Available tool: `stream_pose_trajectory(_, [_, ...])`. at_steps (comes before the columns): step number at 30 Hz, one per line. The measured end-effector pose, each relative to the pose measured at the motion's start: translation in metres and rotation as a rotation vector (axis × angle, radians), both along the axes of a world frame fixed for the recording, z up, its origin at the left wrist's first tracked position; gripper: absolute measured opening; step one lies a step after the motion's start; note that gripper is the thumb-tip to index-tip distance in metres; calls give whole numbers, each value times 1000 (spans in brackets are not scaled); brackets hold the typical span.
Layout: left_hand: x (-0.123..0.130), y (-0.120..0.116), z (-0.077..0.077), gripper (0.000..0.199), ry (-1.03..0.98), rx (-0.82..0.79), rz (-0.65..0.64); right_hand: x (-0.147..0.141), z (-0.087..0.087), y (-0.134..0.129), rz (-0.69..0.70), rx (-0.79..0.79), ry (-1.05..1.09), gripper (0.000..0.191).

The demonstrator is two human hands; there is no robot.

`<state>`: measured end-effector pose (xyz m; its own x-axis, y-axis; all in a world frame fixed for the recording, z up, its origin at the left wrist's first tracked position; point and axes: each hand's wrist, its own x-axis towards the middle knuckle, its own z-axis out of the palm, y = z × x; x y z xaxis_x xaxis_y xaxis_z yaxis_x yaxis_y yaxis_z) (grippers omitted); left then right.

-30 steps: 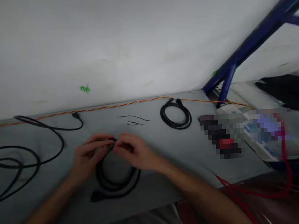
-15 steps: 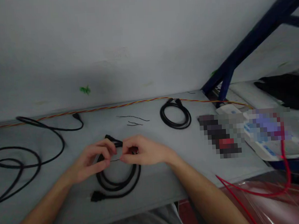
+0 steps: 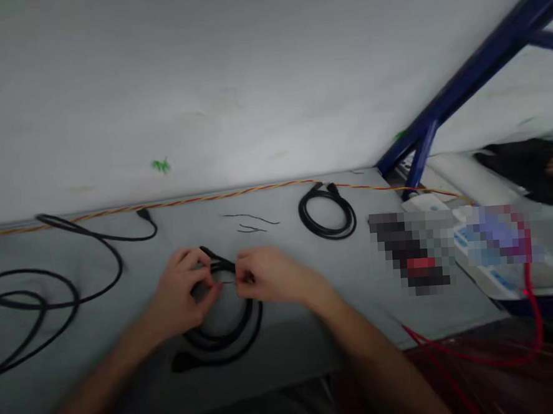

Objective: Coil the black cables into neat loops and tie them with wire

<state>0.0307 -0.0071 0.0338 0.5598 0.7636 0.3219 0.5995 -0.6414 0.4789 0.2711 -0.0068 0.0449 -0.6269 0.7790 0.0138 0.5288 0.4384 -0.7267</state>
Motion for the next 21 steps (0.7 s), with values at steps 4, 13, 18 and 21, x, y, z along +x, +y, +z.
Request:
stream_pose_trajectory(4, [-5, 7, -10, 12, -94, 54, 70, 6, -1, 4, -93, 11, 81, 16])
stream_pose_trajectory(13, [-11, 13, -17, 14, -92, 83, 58, 41, -16, 27, -605, 164, -236, 21])
stream_pose_trajectory(18, [-11, 15, -21, 16, -67, 90, 63, 24, 5, 21, -668, 285, 65, 29])
stream_pose_trajectory(21, [-12, 18, -25, 16, -88, 87, 71, -5, 30, -18, -524, 296, 404, 25])
